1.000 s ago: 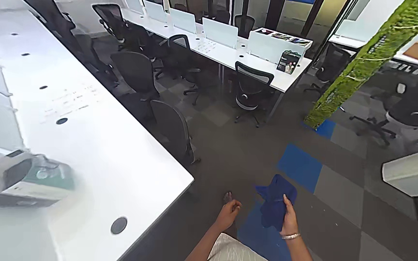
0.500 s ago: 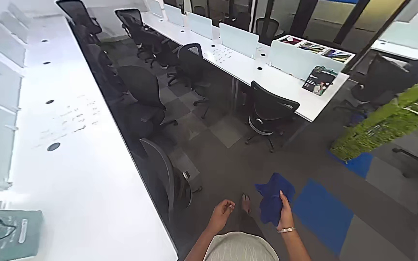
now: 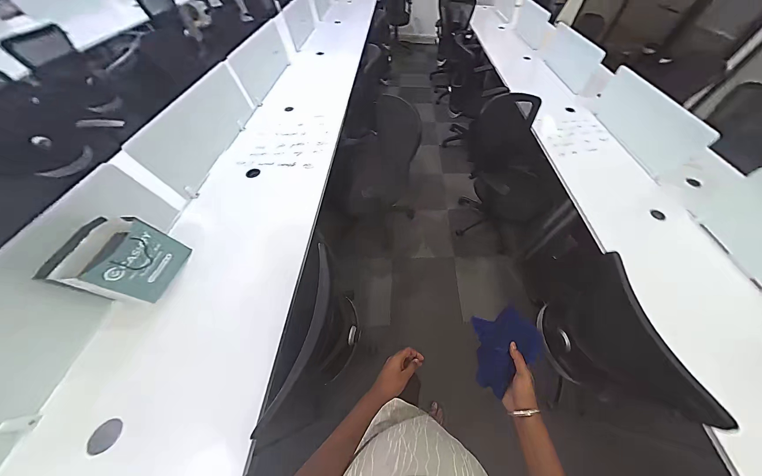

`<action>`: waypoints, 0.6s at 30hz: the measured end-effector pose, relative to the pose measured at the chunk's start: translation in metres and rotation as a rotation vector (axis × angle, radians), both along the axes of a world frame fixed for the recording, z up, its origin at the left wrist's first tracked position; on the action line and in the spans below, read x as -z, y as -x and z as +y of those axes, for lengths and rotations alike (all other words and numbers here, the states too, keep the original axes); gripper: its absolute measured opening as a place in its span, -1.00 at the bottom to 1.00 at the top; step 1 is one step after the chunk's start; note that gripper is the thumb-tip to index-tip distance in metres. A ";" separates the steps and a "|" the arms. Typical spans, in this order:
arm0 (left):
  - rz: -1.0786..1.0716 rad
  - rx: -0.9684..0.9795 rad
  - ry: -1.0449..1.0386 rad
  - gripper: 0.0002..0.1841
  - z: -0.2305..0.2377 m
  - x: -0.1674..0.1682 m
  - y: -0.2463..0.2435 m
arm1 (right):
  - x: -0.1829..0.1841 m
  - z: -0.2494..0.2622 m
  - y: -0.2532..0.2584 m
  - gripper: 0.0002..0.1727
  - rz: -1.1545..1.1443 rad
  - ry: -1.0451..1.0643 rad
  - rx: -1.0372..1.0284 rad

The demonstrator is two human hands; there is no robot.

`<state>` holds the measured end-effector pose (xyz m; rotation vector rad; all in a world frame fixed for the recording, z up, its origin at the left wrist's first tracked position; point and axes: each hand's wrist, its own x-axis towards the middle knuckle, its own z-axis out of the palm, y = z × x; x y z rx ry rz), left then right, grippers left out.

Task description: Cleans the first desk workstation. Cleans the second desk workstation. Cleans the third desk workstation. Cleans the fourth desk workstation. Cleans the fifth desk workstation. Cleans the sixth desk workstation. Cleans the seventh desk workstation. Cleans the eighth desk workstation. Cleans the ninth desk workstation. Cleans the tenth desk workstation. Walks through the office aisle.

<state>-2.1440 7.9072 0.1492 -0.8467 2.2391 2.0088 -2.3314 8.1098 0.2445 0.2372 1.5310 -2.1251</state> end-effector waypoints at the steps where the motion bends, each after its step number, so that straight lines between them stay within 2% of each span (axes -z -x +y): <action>1: 0.007 -0.033 -0.006 -0.72 -0.007 0.004 0.013 | -0.003 -0.016 0.017 -0.55 0.013 -0.001 -0.038; 5: 0.045 -0.096 -0.038 -0.73 -0.045 0.023 0.073 | 0.002 -0.083 0.069 -0.56 0.002 0.035 -0.112; 9: 0.082 -0.103 -0.081 -0.71 -0.102 0.035 0.148 | 0.007 -0.137 0.118 -0.51 -0.028 0.017 -0.120; 11: 0.095 -0.082 -0.086 -0.72 -0.133 0.029 0.188 | -0.001 -0.155 0.146 -0.46 -0.044 -0.023 -0.081; 14: 0.077 -0.007 -0.076 -0.72 -0.183 0.010 0.246 | -0.015 -0.179 0.193 -0.49 -0.052 -0.044 0.047; 18: 0.069 0.117 -0.045 -0.72 -0.218 0.004 0.314 | -0.016 -0.185 0.246 -0.51 -0.016 -0.041 0.237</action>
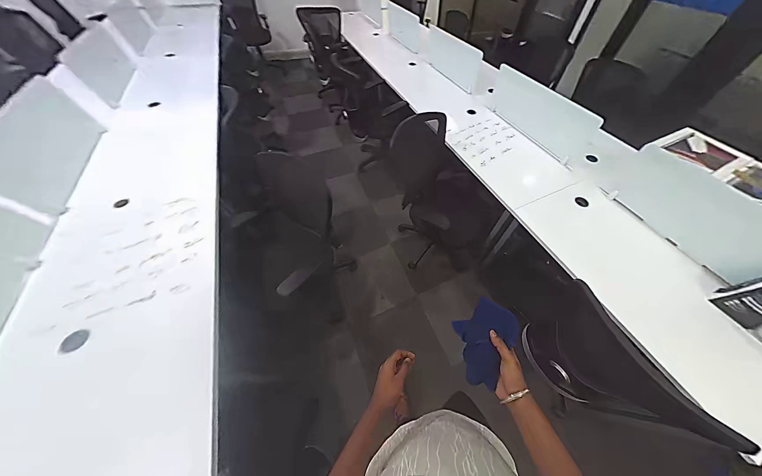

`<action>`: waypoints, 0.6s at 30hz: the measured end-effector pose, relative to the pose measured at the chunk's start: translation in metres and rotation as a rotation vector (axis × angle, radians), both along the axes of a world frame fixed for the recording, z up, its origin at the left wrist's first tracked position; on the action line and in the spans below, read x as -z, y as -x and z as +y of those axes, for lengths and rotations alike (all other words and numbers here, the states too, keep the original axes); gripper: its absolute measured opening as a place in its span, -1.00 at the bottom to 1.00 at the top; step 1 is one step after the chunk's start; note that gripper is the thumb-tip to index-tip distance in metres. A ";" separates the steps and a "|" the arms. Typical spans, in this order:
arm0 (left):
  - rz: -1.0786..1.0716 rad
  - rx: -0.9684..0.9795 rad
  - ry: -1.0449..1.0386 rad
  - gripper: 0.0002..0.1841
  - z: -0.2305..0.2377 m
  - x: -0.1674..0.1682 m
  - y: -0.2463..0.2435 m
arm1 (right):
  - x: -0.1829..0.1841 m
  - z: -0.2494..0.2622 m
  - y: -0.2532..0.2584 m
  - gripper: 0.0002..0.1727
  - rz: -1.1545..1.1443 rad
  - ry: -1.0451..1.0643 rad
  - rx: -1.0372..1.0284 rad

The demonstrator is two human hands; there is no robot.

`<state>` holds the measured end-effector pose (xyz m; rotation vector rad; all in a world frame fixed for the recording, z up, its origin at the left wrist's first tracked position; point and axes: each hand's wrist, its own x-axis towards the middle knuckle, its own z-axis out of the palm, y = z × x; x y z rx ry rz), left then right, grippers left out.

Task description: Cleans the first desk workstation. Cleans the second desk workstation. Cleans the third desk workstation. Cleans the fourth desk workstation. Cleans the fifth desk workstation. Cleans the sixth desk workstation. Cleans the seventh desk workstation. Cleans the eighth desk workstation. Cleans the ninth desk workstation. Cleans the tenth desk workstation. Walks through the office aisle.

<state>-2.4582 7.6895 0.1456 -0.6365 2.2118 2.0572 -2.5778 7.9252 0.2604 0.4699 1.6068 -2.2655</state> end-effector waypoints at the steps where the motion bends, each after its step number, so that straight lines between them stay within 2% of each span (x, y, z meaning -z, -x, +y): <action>1: 0.001 0.025 0.007 -0.73 -0.005 -0.003 0.018 | 0.001 0.000 0.013 -0.52 0.003 -0.009 0.036; 10: -0.032 0.195 0.026 -0.73 -0.016 0.005 0.175 | 0.031 0.006 0.145 -0.56 0.006 0.048 0.271; 14: -0.019 0.207 0.074 -0.72 -0.021 0.011 0.259 | 0.042 0.011 0.231 -0.56 -0.028 0.054 0.305; 18: -0.045 0.127 0.078 -0.71 -0.014 0.012 0.336 | 0.046 0.022 0.331 -0.54 -0.046 0.028 0.279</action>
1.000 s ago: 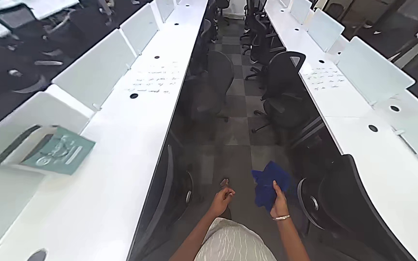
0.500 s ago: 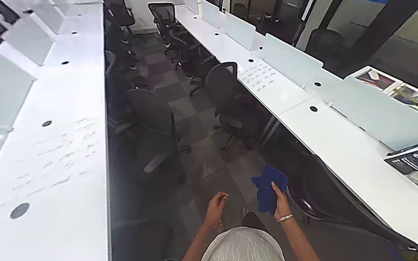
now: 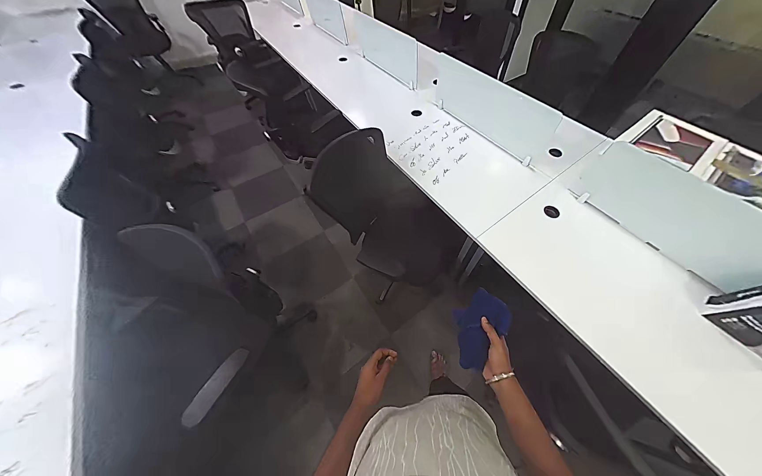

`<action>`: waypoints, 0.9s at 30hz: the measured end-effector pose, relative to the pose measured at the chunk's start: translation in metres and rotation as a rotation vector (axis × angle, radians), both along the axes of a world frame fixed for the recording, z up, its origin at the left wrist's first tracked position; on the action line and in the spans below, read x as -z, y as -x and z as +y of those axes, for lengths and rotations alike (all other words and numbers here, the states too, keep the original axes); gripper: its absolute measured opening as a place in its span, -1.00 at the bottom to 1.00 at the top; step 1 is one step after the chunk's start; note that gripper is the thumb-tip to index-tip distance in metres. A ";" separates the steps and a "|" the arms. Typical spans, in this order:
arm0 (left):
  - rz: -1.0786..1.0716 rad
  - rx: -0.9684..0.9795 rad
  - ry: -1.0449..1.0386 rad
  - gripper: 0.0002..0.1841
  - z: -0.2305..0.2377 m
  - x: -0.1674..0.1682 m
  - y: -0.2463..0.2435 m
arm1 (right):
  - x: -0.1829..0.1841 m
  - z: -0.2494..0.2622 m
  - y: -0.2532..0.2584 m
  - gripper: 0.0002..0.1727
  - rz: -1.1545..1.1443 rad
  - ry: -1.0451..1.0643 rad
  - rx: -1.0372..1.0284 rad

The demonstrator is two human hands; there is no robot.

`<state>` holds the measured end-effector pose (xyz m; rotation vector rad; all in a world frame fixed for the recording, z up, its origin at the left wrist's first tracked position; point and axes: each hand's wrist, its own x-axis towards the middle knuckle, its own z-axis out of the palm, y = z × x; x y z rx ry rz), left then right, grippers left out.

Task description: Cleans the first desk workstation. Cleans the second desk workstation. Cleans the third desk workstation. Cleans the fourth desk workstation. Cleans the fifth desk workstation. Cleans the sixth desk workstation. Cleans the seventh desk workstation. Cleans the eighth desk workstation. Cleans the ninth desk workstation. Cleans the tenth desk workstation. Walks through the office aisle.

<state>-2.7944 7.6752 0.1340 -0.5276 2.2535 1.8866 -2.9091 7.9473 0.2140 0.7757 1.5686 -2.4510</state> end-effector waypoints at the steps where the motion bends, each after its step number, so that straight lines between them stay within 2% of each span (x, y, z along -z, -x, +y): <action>1: -0.008 -0.008 0.000 -0.71 0.003 0.000 0.020 | -0.001 0.002 0.027 -0.52 0.003 -0.026 -0.012; 7: -0.009 -0.066 -0.033 -0.72 0.023 -0.010 0.121 | 0.003 0.003 0.173 -0.41 0.062 -0.276 -0.086; 11: -0.012 -0.042 -0.068 -0.72 0.020 -0.005 0.190 | 0.008 -0.010 0.249 -0.36 0.045 -0.450 -0.094; 14: -0.032 -0.011 -0.110 -0.74 0.012 -0.001 0.235 | 0.019 -0.015 0.280 -0.38 0.038 -0.484 -0.077; 19: 0.022 0.092 -0.104 -0.74 -0.004 -0.002 0.316 | 0.015 -0.013 0.321 -0.38 0.035 -0.504 -0.017; 22: 0.024 0.154 -0.104 -0.74 -0.009 -0.004 0.342 | 0.013 -0.013 0.333 -0.41 0.041 -0.549 0.007; 27: 0.047 0.152 -0.167 -0.74 -0.013 -0.002 0.375 | 0.005 -0.019 0.366 -0.40 0.065 -0.624 -0.036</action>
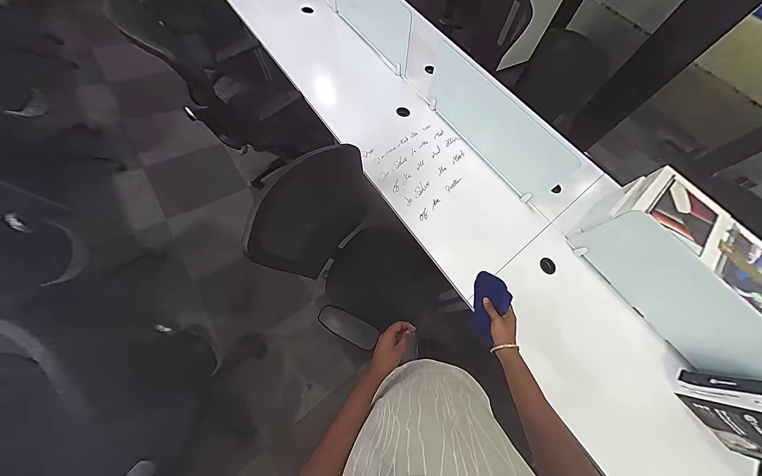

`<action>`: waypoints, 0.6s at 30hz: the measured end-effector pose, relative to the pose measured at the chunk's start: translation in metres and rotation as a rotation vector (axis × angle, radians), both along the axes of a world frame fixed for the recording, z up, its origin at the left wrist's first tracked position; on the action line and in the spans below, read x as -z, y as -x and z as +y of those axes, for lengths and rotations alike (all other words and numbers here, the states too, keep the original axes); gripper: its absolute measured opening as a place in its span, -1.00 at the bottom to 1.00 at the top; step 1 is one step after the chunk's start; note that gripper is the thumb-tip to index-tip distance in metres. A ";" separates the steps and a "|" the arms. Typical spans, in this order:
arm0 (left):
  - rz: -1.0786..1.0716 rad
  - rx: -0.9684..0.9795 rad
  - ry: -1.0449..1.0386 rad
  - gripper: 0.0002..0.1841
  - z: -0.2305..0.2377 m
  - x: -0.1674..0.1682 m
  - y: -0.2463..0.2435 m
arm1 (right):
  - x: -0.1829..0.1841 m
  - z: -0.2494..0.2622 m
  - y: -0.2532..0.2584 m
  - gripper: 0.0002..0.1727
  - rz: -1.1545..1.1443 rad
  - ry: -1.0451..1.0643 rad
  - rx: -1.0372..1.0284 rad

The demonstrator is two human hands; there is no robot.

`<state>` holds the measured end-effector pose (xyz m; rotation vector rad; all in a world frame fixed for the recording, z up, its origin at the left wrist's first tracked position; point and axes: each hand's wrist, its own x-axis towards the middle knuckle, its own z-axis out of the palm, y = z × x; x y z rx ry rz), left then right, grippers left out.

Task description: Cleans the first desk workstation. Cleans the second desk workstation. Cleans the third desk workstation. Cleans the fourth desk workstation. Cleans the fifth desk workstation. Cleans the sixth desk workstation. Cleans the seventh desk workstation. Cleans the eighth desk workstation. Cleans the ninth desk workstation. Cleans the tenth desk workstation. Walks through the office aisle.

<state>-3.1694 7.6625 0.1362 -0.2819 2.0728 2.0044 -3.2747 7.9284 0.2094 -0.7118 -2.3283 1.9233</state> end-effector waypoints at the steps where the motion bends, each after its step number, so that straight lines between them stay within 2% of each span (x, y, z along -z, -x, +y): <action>1: 0.005 -0.006 -0.007 -0.74 -0.001 0.000 0.006 | -0.001 -0.002 0.008 -0.38 -0.002 -0.021 -0.024; 5: 0.043 -0.067 -0.035 -0.75 -0.004 -0.004 0.031 | -0.002 -0.012 0.045 -0.34 0.058 -0.175 -0.166; 9: 0.096 -0.110 -0.034 -0.75 -0.008 -0.001 0.050 | 0.004 -0.024 0.085 -0.40 0.167 -0.375 -0.342; 12: 0.091 -0.155 -0.038 -0.74 -0.012 0.002 0.065 | 0.020 -0.030 0.126 -0.39 0.199 -0.558 -0.477; 18: 0.022 -0.274 -0.024 -0.73 -0.014 0.015 0.107 | 0.068 -0.055 0.218 -0.39 0.117 -0.901 -0.776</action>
